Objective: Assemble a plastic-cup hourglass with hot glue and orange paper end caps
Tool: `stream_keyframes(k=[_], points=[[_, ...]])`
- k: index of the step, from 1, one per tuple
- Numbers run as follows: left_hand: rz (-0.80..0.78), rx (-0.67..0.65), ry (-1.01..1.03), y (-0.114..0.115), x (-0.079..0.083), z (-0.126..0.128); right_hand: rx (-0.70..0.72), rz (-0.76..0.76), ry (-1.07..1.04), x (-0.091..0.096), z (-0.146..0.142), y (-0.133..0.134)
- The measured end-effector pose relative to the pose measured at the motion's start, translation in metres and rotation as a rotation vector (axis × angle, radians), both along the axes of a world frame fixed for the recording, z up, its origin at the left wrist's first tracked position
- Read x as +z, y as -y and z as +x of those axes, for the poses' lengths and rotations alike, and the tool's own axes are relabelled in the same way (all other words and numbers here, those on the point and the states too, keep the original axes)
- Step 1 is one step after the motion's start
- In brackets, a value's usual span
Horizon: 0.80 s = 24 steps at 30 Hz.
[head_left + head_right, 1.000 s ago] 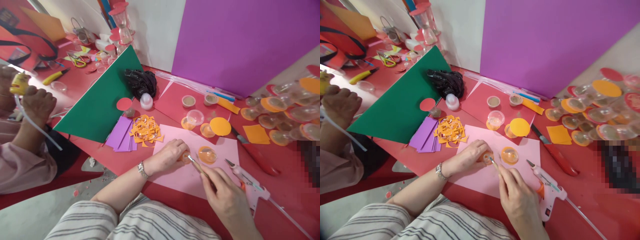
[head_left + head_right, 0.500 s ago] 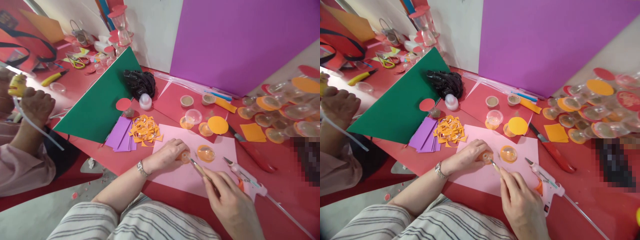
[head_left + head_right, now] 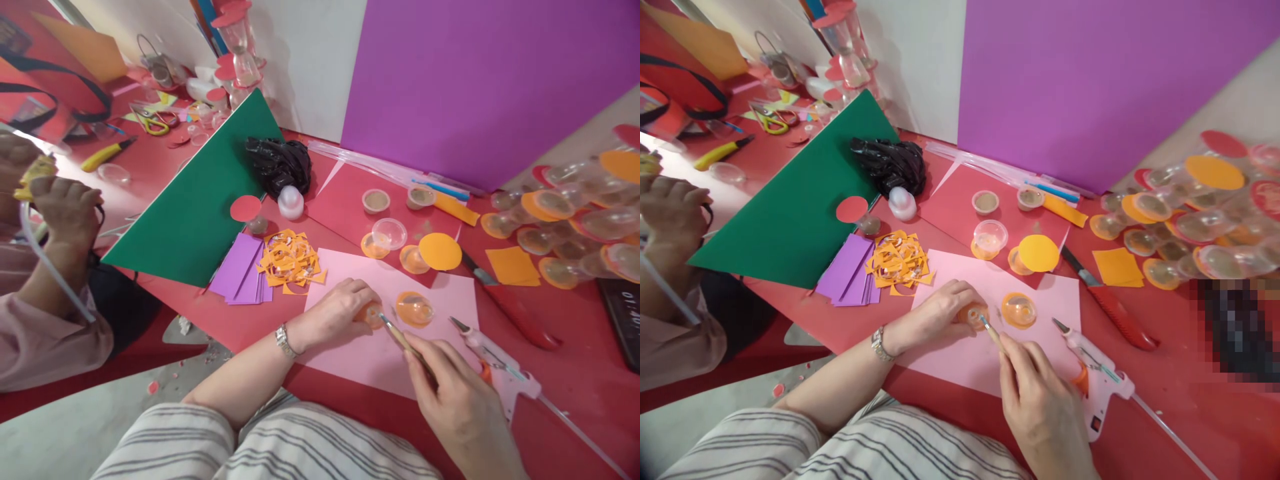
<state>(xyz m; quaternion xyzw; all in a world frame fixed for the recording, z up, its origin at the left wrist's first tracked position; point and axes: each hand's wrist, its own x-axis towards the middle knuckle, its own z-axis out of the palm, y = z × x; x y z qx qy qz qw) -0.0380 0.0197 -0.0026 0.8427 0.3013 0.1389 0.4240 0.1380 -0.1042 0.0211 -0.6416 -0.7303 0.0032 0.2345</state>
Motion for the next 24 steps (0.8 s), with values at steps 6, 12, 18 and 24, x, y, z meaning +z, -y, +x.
stream_keyframes(k=[6, 12, 18, 24], points=[[0.03, -0.011, 0.007, 0.001, 0.001, 0.0, -0.007, 0.018, 0.022, -0.002, -0.003, -0.001], [0.043, -0.033, 0.001, 0.0, -0.001, 0.0, -0.012, 0.075, 0.079, -0.006, -0.005, -0.004], [0.044, -0.037, 0.016, 0.0, -0.002, 0.001, 0.014, 0.049, 0.113, -0.002, -0.003, 0.001], [0.043, -0.029, 0.002, 0.0, -0.002, 0.0, -0.043, -0.008, 0.069, -0.002, 0.001, 0.011]])
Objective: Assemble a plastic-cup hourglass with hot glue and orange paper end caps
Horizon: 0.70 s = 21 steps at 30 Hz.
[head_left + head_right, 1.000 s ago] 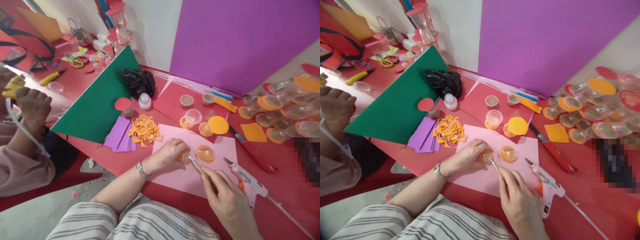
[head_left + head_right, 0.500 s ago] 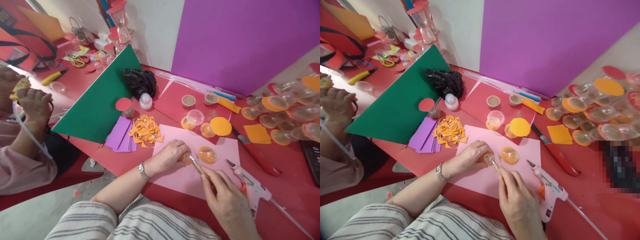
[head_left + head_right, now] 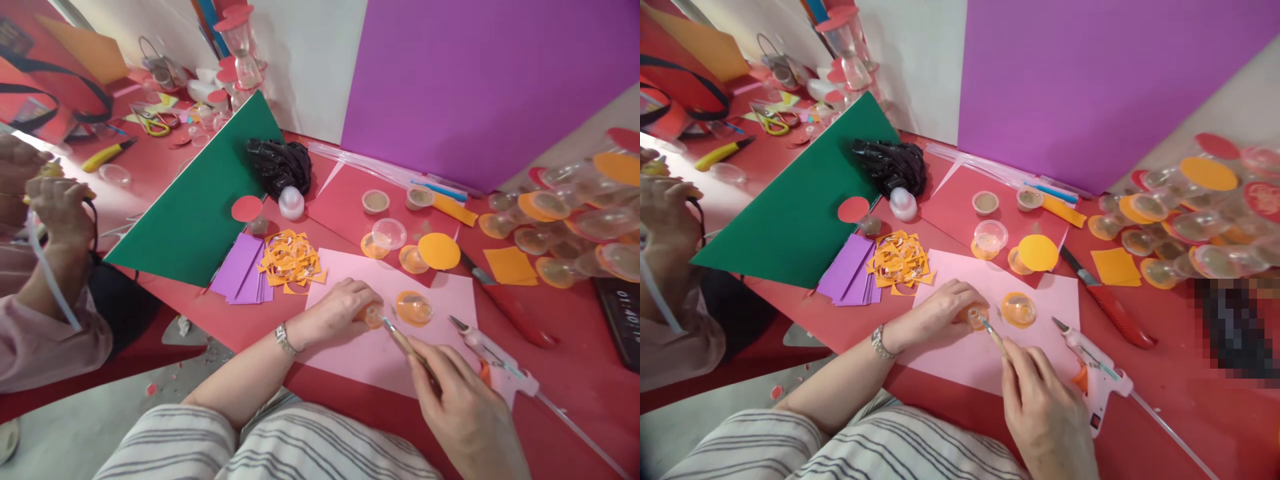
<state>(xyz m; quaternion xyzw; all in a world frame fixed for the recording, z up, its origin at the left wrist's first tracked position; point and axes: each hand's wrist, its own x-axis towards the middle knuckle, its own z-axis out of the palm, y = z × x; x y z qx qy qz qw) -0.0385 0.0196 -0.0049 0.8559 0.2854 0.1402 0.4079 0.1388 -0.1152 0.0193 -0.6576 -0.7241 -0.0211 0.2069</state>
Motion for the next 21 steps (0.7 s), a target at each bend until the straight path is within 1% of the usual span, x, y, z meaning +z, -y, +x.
stream_keyframes(k=[5, 10, 14, 17, 21], points=[[0.005, -0.003, -0.017, 0.0, 0.003, -0.001, 0.017, -0.002, -0.005, -0.002, 0.0, -0.004], [-0.003, 0.017, -0.023, 0.0, 0.006, 0.0, 0.042, 0.021, -0.001, 0.003, -0.003, -0.008], [-0.004, 0.009, -0.002, 0.0, 0.004, 0.002, 0.036, 0.032, 0.003, 0.006, -0.005, -0.012], [0.004, -0.007, -0.002, 0.0, 0.001, 0.002, 0.066, 0.049, 0.012, 0.006, -0.005, -0.016], [-0.002, -0.005, 0.002, 0.001, -0.002, 0.002, 0.029, 0.027, -0.01, 0.002, -0.004, -0.018]])
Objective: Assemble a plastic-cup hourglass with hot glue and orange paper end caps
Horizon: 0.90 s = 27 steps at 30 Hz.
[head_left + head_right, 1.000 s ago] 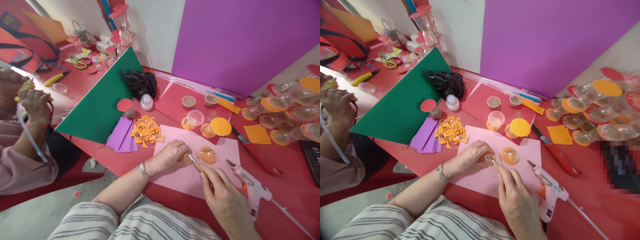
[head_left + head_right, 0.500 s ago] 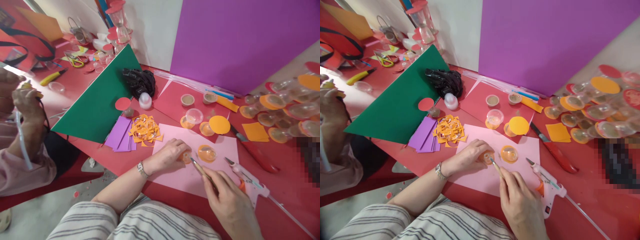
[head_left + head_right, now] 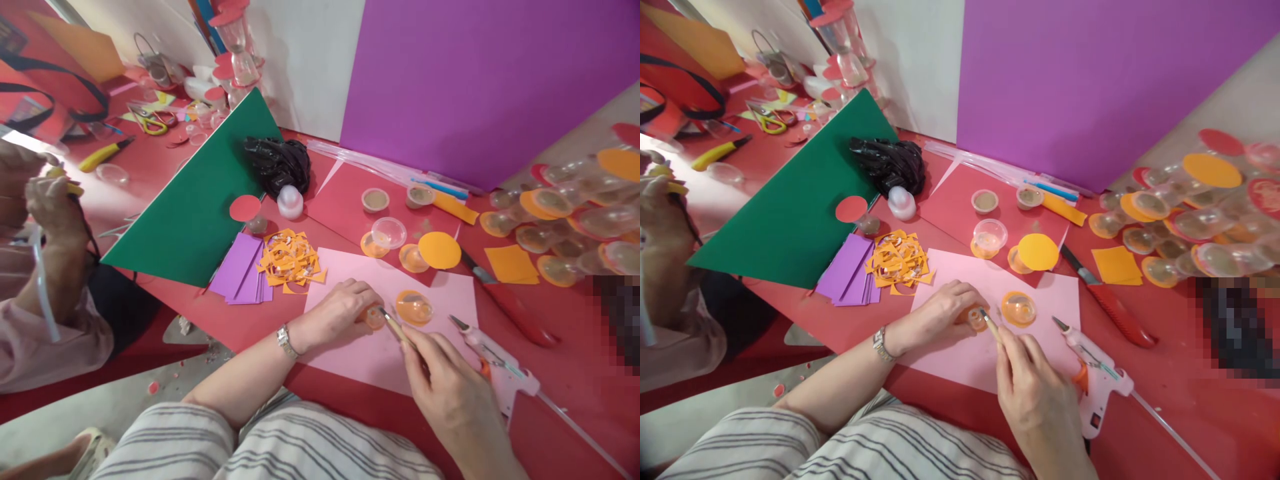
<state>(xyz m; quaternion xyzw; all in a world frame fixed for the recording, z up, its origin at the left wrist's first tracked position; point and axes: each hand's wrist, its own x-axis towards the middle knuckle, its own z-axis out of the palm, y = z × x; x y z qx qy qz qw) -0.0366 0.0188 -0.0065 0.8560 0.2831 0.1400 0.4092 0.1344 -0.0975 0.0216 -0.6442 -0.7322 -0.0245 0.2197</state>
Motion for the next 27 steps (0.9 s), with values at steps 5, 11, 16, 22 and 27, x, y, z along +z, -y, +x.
stream_keyframes(k=[5, 11, 16, 22, 27], points=[[0.008, 0.007, 0.022, 0.001, -0.001, -0.001, 0.008, -0.013, 0.006, -0.001, 0.002, 0.009], [0.029, 0.003, 0.014, 0.0, 0.004, 0.0, -0.041, -0.042, -0.021, -0.004, 0.0, 0.015], [0.043, -0.008, 0.016, 0.0, 0.002, 0.0, -0.039, -0.035, 0.057, 0.0, 0.0, 0.01], [0.045, -0.005, 0.008, 0.0, -0.002, 0.0, 0.043, -0.008, 0.169, 0.003, 0.006, 0.003], [0.057, 0.0, 0.007, -0.001, -0.003, 0.0, 0.027, -0.03, 0.172, 0.003, 0.005, 0.008]])
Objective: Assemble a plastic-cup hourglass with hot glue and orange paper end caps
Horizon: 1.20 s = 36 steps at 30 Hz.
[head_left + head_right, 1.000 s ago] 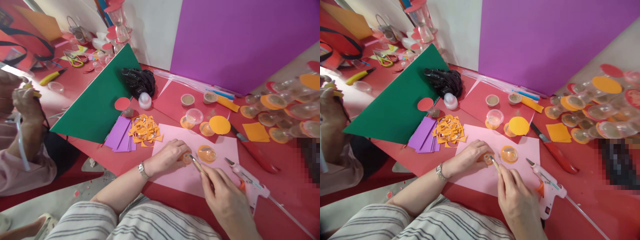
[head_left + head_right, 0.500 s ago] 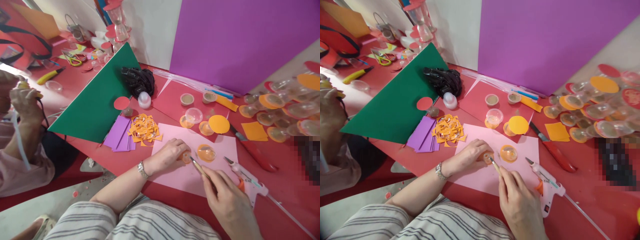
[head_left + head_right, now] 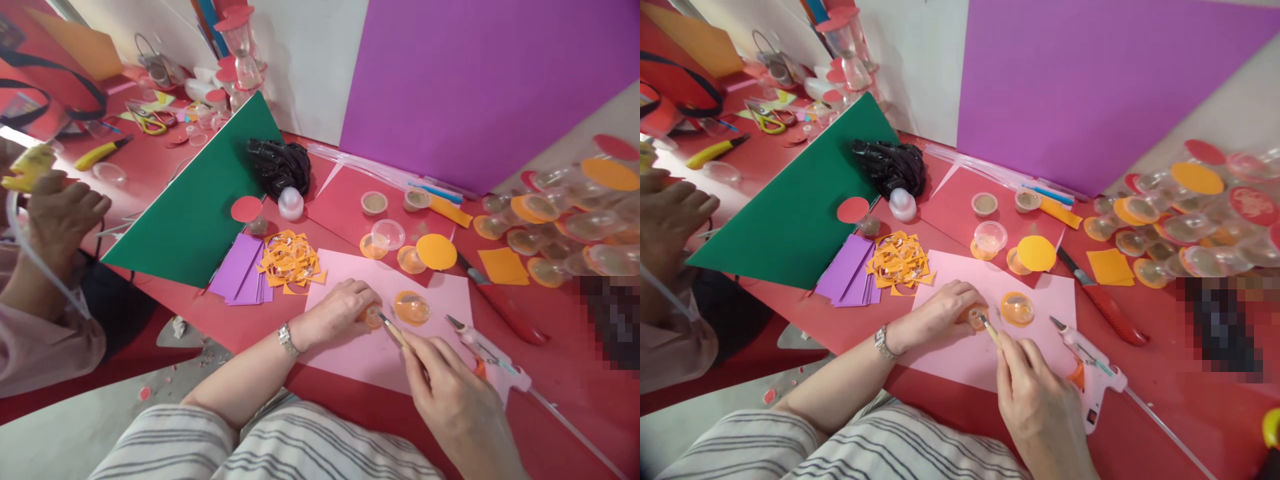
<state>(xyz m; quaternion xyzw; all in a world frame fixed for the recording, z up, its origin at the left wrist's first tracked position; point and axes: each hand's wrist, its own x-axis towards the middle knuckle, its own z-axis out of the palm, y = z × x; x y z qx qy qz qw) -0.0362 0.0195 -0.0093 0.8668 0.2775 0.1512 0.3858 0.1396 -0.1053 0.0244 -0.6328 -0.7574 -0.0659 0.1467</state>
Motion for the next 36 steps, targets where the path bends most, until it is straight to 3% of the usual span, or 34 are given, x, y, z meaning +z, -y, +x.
stream_keyframes(k=[7, 16, 27, 36], points=[[0.021, -0.013, 0.004, 0.0, -0.001, 0.001, -0.081, -0.035, -0.006, 0.007, -0.012, 0.006], [0.015, -0.007, 0.014, -0.001, -0.003, 0.0, -0.003, 0.045, -0.022, -0.004, -0.006, -0.008], [0.008, -0.028, -0.036, -0.003, 0.002, 0.0, -0.082, -0.096, -0.044, 0.006, -0.01, 0.002], [0.003, -0.029, -0.032, -0.003, 0.005, 0.0, -0.036, -0.058, -0.065, 0.005, -0.008, -0.005]])
